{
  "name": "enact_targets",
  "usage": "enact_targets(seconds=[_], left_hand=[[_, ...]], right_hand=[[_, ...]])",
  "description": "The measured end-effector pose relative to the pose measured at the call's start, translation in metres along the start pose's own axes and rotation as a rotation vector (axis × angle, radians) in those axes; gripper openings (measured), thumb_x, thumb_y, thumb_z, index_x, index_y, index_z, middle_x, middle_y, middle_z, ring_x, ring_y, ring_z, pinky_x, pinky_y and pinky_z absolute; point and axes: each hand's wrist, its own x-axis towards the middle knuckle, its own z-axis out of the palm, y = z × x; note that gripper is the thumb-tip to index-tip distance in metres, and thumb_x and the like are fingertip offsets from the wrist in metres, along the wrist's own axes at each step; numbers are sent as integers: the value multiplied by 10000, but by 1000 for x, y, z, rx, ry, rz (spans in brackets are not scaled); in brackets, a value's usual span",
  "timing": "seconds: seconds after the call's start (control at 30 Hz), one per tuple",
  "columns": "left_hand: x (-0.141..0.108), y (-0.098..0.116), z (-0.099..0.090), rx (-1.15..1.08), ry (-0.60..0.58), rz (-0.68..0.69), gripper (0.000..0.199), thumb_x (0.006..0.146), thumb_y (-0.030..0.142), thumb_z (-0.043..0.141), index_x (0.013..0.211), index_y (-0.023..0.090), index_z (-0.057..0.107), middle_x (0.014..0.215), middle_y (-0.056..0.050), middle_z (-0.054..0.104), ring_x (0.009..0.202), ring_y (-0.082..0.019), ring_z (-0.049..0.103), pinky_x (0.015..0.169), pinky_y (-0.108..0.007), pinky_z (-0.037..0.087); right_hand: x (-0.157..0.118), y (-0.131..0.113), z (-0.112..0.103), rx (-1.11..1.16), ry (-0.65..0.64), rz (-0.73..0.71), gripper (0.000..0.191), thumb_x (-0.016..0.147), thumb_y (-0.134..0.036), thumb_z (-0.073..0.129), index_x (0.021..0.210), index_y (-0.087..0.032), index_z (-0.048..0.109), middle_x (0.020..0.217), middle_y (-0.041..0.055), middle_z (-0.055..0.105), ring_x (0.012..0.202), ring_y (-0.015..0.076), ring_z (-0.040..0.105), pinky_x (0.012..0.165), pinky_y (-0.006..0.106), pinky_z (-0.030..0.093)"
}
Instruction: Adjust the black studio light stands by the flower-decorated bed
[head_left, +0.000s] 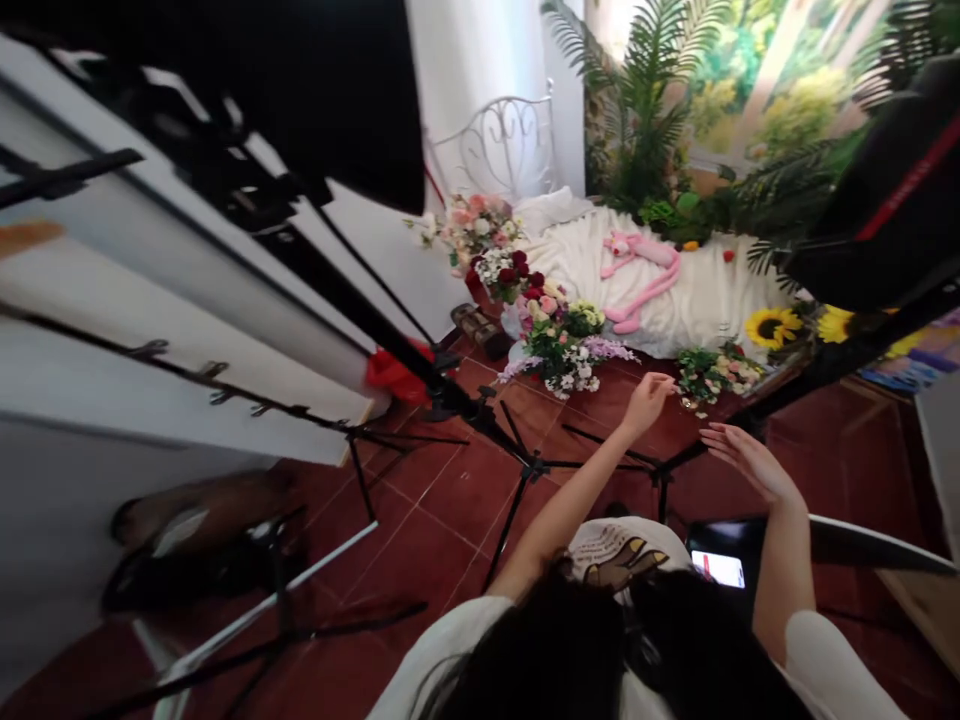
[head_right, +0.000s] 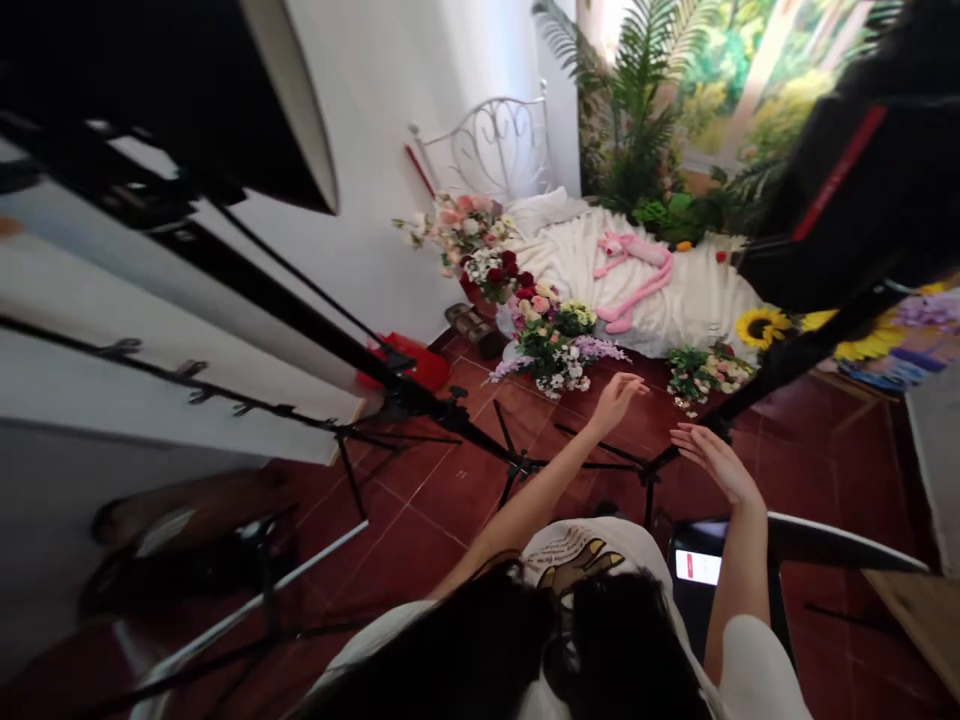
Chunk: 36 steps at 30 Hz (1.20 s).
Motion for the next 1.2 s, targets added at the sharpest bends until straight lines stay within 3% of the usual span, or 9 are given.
enact_targets(seconds=[0.17,0.27,0.4,0.53,0.63,0.67,0.77,0.9,1.2], left_hand=[[5,13,79,85,-475,89,463,907,531,642,1212,184,626,1314,-136,662,1232,-239,625,1065,-405,477],[12,10,120,82,-555,162,570,890,574,654,1304,189,582,1400,-146,604,1339,-268,550,1156,-427,398],[26,-1,151,25,-551,114,575,912,665,558,1231,190,613,1164,-95,691,1181,-218,623,1110,-375,418],[36,-7,151,24,-609,54,617,861,763,534,995,177,672,778,-22,656,782,-146,615,869,-301,499],[36,-9,146,-4,-597,-2,678,850,819,467,850,168,658,683,-9,605,665,-121,560,714,-265,491],[35,-10,146,-27,-591,-33,694,854,828,438,830,167,650,674,-10,598,640,-117,551,673,-259,484],[31,-12,146,-82,-571,-66,684,849,829,453,831,171,638,674,-2,585,595,-103,530,597,-248,462],[30,-15,146,-104,-549,10,664,819,827,512,833,176,642,685,-2,592,612,-104,532,594,-248,455],[31,-16,146,-40,-504,64,668,823,833,487,791,183,636,700,-14,609,627,-113,552,627,-257,477]], right_hand=[[-34,16,-21,47,117,-20,482,767,-656,788,1061,-275,791,1398,94,671,1384,323,563,1200,512,430],[-51,25,-26,120,196,-38,462,793,-626,782,1122,-301,772,1411,79,663,1357,307,591,1199,511,427],[-67,33,-24,214,185,-20,474,827,-575,774,1210,-299,730,1315,89,721,1262,269,665,1166,470,461],[-66,37,-22,394,279,2,309,870,-437,765,1105,-238,737,1190,104,765,1122,221,729,1027,354,561],[-51,38,-18,736,425,-6,93,912,-321,717,900,-234,685,908,45,779,847,148,751,806,263,613],[-45,37,-16,878,434,1,142,925,-302,698,817,-233,636,783,15,741,731,125,722,717,236,605],[-28,34,-2,1217,259,97,340,969,-361,641,698,-226,485,573,-37,562,529,98,583,520,196,522],[-16,25,19,1365,36,201,422,1007,-537,537,733,-227,456,598,-34,522,515,108,527,452,211,461],[1,12,26,1412,-13,120,578,1036,-554,465,606,-234,250,495,-62,358,456,90,404,407,186,356]])
